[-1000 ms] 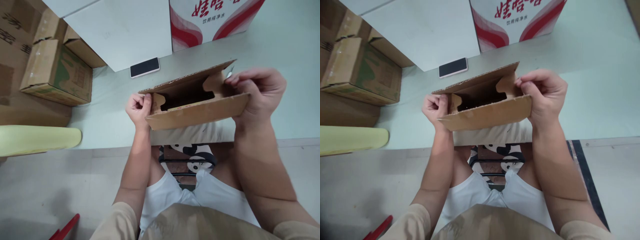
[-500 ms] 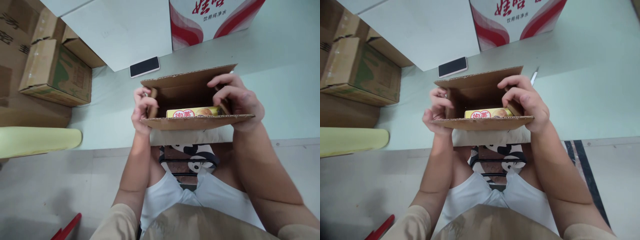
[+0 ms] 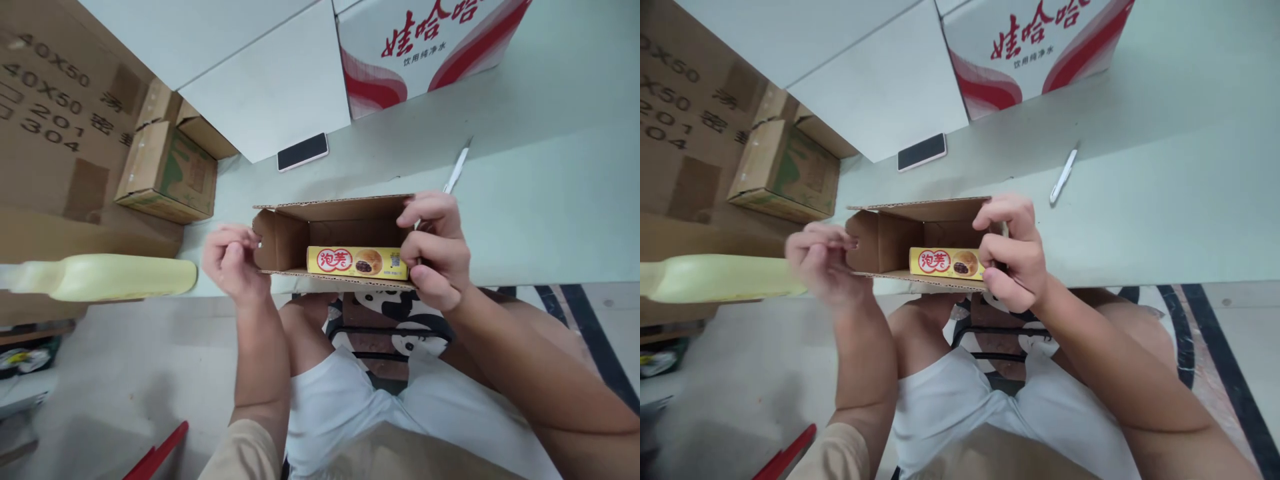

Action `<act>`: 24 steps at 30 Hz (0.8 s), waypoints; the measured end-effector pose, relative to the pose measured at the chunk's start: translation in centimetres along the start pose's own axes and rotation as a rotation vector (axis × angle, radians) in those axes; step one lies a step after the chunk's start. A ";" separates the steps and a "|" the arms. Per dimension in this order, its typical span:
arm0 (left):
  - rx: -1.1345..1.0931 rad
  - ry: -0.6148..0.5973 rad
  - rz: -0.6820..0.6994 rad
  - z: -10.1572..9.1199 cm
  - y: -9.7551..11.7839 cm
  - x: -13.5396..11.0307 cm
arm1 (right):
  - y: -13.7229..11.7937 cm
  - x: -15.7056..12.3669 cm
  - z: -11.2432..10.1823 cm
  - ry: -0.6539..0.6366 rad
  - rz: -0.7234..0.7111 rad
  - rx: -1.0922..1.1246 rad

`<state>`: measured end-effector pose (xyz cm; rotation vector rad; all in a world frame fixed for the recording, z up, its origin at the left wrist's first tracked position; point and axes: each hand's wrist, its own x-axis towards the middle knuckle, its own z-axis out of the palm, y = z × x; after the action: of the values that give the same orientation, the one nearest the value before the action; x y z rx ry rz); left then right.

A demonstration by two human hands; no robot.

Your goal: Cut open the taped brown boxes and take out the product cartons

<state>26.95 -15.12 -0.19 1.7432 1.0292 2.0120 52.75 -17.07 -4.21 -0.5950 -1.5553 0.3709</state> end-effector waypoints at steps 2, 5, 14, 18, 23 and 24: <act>0.072 -0.135 0.104 0.1 3.3 1.2 | 0.0 -0.1 0.3 0.013 0.003 -0.009; 0.243 -0.718 0.080 2.2 7.1 3.8 | 0.5 -0.3 0.5 0.027 0.001 0.007; 0.238 -1.772 -0.524 9.5 0.6 7.9 | 1.9 -0.2 0.5 0.043 0.085 0.079; 0.561 -1.890 -0.517 9.5 -0.9 6.5 | 1.8 -0.1 0.9 0.080 -0.002 0.075; 0.782 -1.891 -0.260 10.2 0.8 5.6 | 1.8 -0.1 0.8 0.068 0.017 0.060; 0.848 -1.869 -0.201 10.5 1.1 5.6 | 1.8 -0.2 0.8 0.061 0.033 0.052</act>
<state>35.84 -8.99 4.87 2.4477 1.0325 -0.6980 52.23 -15.61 -5.44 -0.5870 -1.4746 0.4128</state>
